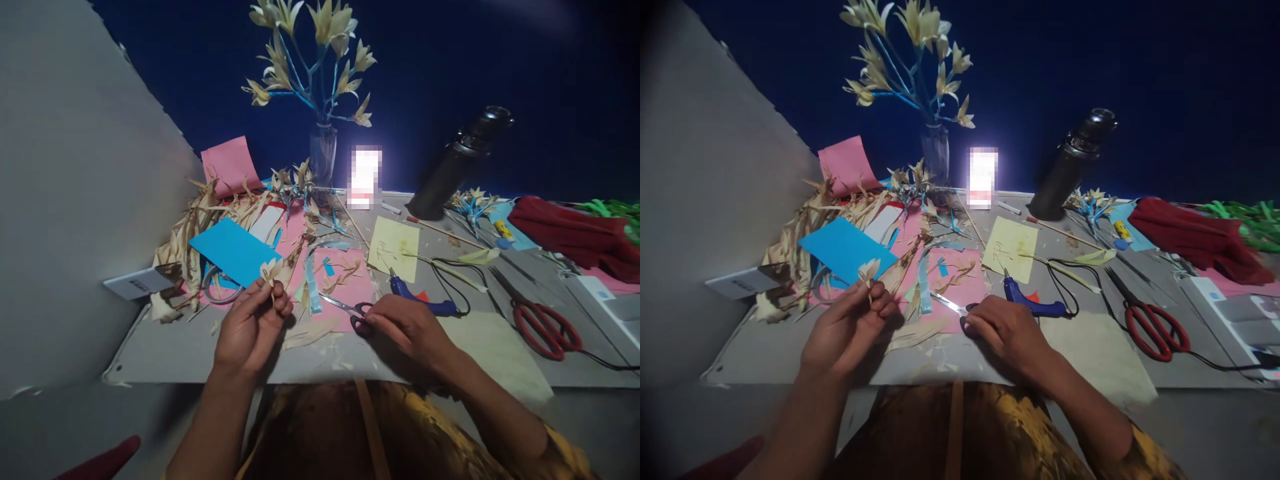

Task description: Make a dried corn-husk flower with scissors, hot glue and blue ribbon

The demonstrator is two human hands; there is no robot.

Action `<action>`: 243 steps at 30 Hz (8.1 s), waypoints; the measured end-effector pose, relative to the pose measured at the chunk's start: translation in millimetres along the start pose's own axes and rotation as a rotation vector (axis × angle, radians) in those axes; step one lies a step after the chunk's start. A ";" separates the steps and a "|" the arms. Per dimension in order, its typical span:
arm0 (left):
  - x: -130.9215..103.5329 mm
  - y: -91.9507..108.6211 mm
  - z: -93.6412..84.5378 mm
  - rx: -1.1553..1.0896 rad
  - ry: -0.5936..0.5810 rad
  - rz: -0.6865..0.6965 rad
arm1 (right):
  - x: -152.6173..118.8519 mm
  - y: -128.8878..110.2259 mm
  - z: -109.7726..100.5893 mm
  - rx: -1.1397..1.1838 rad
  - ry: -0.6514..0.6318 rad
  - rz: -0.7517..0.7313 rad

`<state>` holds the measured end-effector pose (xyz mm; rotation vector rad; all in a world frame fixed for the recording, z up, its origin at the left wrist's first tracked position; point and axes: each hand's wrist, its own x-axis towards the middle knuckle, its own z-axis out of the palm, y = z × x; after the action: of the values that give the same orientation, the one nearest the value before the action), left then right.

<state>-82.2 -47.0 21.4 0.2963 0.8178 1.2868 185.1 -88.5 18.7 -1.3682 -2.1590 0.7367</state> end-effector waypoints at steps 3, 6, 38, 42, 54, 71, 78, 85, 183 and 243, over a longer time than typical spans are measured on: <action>-7.1 2.1 -0.4 0.012 -0.003 0.002 | -3.8 2.7 14.8 0.007 0.107 0.114; -15.1 4.6 -0.1 0.010 -0.008 0.032 | -2.6 3.9 20.9 -0.099 0.133 0.168; -40.9 -52.2 40.8 0.284 -0.205 -0.059 | 10.7 -42.3 35.4 1.009 0.279 0.208; -39.0 -57.0 36.0 0.337 -0.163 -0.016 | 9.7 -40.1 37.7 0.991 0.339 0.208; -38.8 -56.5 39.5 0.353 -0.120 -0.028 | 7.2 -36.5 38.6 0.959 0.340 0.195; -38.7 -57.3 44.8 0.339 -0.159 -0.113 | 8.2 -39.0 34.2 0.966 0.327 0.183; -41.9 -63.9 47.3 0.467 -0.077 0.010 | 6.4 -32.8 38.7 0.935 0.366 0.182; -51.6 -62.1 51.7 0.888 -0.070 0.432 | 3.7 -23.5 46.3 0.887 0.445 0.124; -66.5 -101.8 97.8 1.081 -0.238 0.217 | -57.8 -12.3 17.5 0.857 0.648 0.202; -40.3 -101.4 71.7 1.151 -0.532 0.968 | -51.2 -2.7 16.7 0.990 0.509 0.341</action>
<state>38.6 -96.7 23.2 2.0548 0.8889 1.3317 192.4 -139.5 2.6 -1.1629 -0.9239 1.1961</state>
